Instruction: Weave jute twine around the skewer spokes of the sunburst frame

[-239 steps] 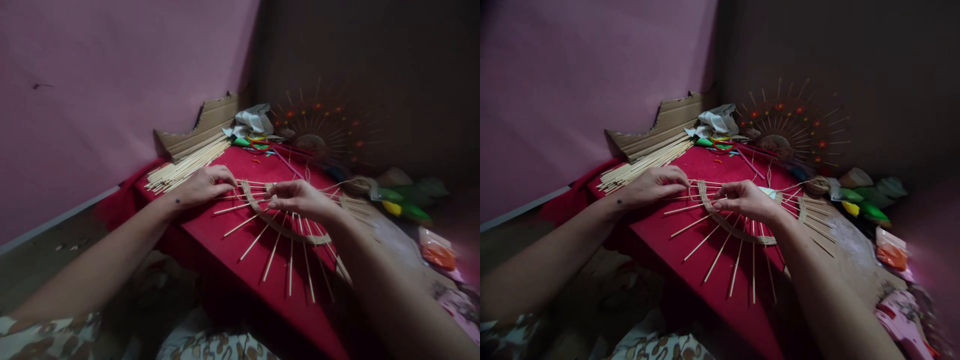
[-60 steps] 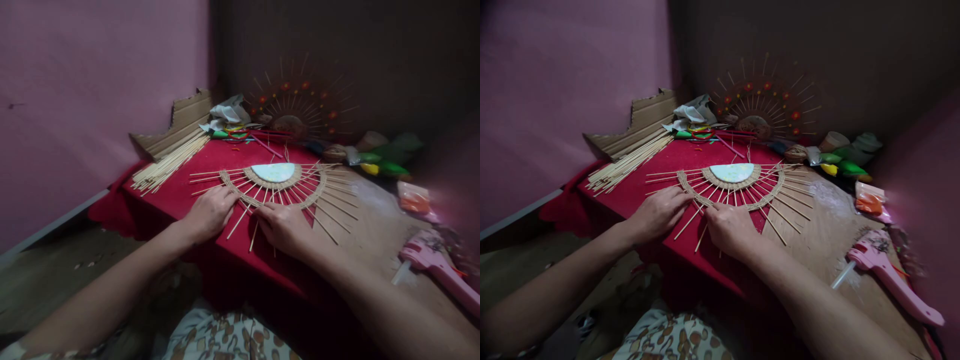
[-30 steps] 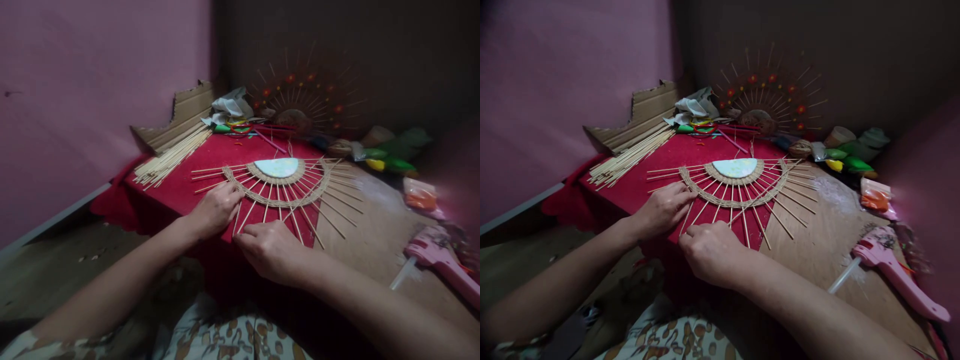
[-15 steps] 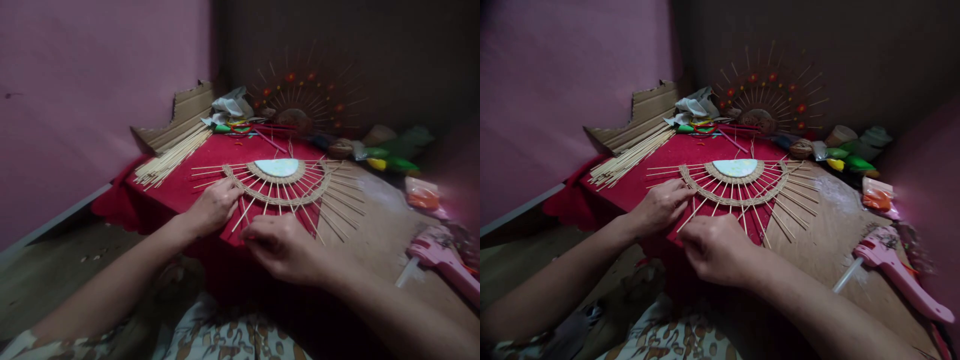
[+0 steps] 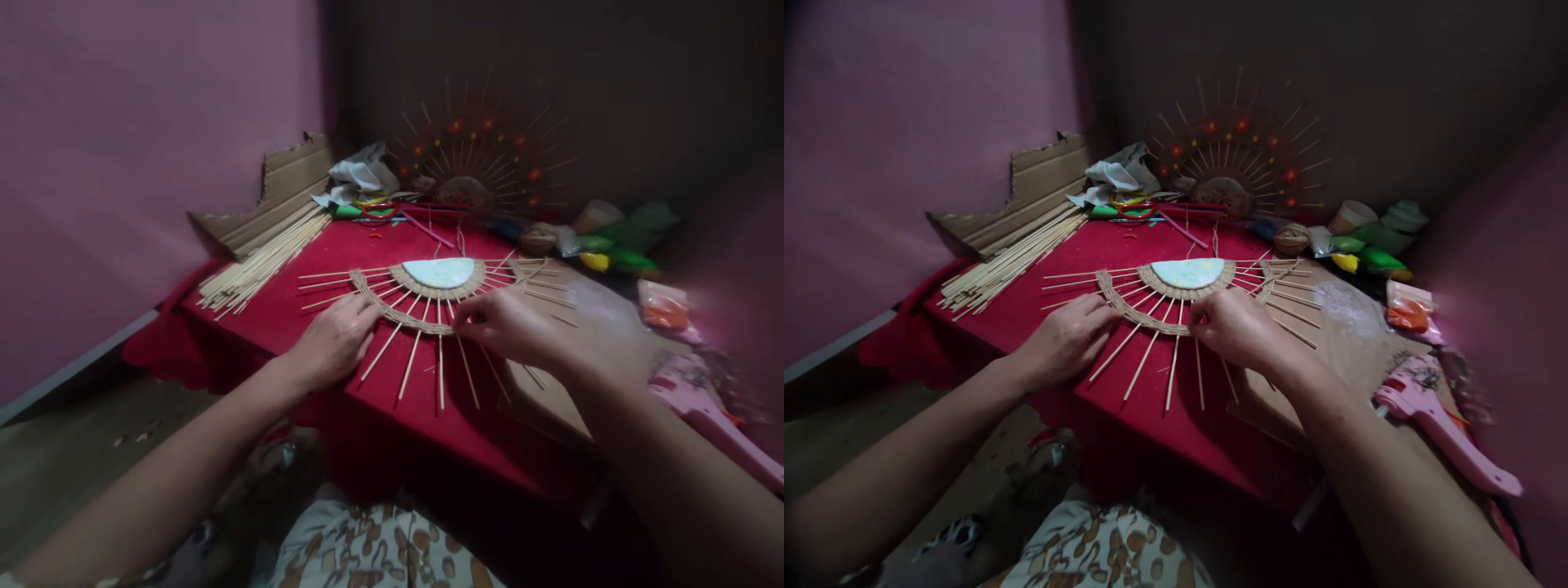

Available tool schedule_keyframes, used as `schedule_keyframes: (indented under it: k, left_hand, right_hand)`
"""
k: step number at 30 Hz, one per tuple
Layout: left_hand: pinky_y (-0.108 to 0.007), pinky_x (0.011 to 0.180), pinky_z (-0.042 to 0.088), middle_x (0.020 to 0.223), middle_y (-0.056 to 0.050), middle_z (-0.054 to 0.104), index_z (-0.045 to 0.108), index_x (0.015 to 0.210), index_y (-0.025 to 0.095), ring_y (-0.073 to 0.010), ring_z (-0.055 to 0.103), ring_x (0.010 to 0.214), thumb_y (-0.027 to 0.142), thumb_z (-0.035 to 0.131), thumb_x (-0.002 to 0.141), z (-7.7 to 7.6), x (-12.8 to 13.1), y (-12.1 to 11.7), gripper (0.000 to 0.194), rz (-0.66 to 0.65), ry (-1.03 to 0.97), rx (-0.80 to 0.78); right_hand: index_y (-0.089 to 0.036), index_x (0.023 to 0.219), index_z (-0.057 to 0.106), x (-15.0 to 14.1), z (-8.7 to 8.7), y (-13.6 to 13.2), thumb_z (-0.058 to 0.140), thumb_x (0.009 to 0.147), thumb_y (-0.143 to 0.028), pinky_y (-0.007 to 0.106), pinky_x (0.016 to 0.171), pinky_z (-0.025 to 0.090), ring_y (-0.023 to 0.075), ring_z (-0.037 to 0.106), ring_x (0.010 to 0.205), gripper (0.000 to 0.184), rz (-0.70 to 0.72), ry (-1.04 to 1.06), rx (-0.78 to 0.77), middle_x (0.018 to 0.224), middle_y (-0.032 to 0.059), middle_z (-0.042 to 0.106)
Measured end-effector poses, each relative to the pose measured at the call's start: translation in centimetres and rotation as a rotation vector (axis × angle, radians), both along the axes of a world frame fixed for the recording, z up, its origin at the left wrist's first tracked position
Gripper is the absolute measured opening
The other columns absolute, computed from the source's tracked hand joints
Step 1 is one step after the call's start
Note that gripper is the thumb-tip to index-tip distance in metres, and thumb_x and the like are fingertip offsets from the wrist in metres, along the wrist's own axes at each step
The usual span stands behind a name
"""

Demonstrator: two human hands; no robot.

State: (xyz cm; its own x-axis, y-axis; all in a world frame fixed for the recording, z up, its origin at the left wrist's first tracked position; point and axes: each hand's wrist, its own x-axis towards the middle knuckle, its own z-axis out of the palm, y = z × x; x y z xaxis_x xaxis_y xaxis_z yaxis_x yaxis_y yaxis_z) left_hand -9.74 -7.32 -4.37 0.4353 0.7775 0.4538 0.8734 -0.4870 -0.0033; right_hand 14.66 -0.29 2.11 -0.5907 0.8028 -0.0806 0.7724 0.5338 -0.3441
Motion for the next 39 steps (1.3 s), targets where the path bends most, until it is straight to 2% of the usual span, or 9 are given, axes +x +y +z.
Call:
schedule_keyframes:
  k: [3, 7, 12, 18, 24, 30, 34, 39]
  left_hand:
    - [-0.036, 0.077, 0.052, 0.094, -0.013, 0.062, 0.063, 0.101, 0.009, -0.0214, 0.056, 0.085, 0.011, 0.042, 0.089, -0.1, -0.3, 0.4, 0.024, 0.031, -0.004, 0.002]
    - [-0.034, 0.073, 0.052, 0.091, -0.012, 0.062, 0.064, 0.102, 0.011, -0.0208, 0.057, 0.083, 0.014, 0.041, 0.091, -0.1, -0.8, 0.8, 0.026, 0.055, 0.014, -0.04]
    - [-0.038, 0.081, 0.051, 0.099, -0.013, 0.059, 0.064, 0.103, 0.011, -0.0226, 0.055, 0.09, 0.022, 0.044, 0.093, 0.8, 0.1, 0.5, 0.025, 0.074, -0.043, -0.02]
    - [-0.036, 0.084, 0.05, 0.1, -0.012, 0.058, 0.064, 0.105, 0.011, -0.0208, 0.055, 0.093, 0.023, 0.047, 0.093, 1.8, 2.7, 0.4, 0.024, -0.055, -0.147, -0.088]
    - [-0.031, 0.076, 0.049, 0.1, -0.011, 0.061, 0.061, 0.106, 0.012, -0.0183, 0.059, 0.087, 0.015, 0.046, 0.091, 1.9, 3.2, 2.9, 0.022, -0.094, -0.066, -0.275]
    - [-0.026, 0.067, 0.043, 0.095, -0.008, 0.064, 0.06, 0.099, 0.014, -0.0156, 0.058, 0.081, 0.011, 0.045, 0.089, 3.0, 3.5, 3.8, 0.018, -0.168, 0.011, -0.405]
    - [-0.027, 0.073, 0.044, 0.099, -0.008, 0.062, 0.062, 0.105, 0.017, -0.0161, 0.059, 0.086, 0.011, 0.046, 0.088, 3.0, 3.3, 4.2, 0.024, -0.23, 0.005, -0.407]
    - [-0.024, 0.067, 0.042, 0.088, -0.005, 0.059, 0.067, 0.092, 0.019, -0.0131, 0.056, 0.076, 0.011, 0.045, 0.087, 2.4, 2.6, 4.7, 0.024, -0.317, -0.031, -0.348]
  right_hand:
    - [-0.02, 0.077, 0.072, 0.6, -0.6, -1.0, 0.059, 0.079, -0.016, 0.023, 0.056, 0.034, 0.0105, 0.052, 0.056, 0.015, 0.015, 0.026, 0.001, 0.061, -0.0008, 0.064]
    - [-0.019, 0.08, 0.072, 1.8, -2.4, -1.8, 0.055, 0.082, -0.018, 0.024, 0.059, 0.038, 0.0124, 0.056, 0.06, 0.017, 0.043, 0.141, 0.024, 0.067, 0.0012, 0.068]
    - [-0.019, 0.083, 0.072, 2.3, -3.4, -2.2, 0.055, 0.082, -0.017, 0.025, 0.064, 0.041, 0.0137, 0.06, 0.065, 0.016, 0.019, 0.17, 0.079, 0.072, 0.0033, 0.07]
    - [-0.018, 0.084, 0.072, 2.1, -3.1, -2.4, 0.055, 0.082, -0.016, 0.024, 0.063, 0.039, 0.0131, 0.058, 0.062, 0.018, 0.054, 0.128, 0.106, 0.07, 0.0038, 0.069]
    - [-0.018, 0.083, 0.072, 2.1, -2.7, -2.6, 0.055, 0.082, -0.014, 0.025, 0.062, 0.038, 0.012, 0.057, 0.062, 0.018, 0.057, 0.116, 0.082, 0.07, 0.004, 0.068]
    - [-0.019, 0.08, 0.072, 1.9, -2.0, -3.0, 0.056, 0.079, -0.011, 0.025, 0.063, 0.038, 0.0119, 0.057, 0.063, 0.017, 0.062, 0.075, 0.039, 0.07, 0.003, 0.069]
    - [-0.018, 0.079, 0.071, 1.9, -1.6, -3.3, 0.055, 0.079, -0.01, 0.025, 0.063, 0.037, 0.0111, 0.056, 0.062, 0.018, 0.083, 0.094, 0.039, 0.07, 0.0028, 0.068]
    - [-0.017, 0.076, 0.069, 2.3, -1.9, -3.2, 0.055, 0.079, -0.011, 0.024, 0.058, 0.033, 0.0088, 0.05, 0.057, 0.016, 0.14, 0.161, 0.043, 0.065, 0.0008, 0.065]
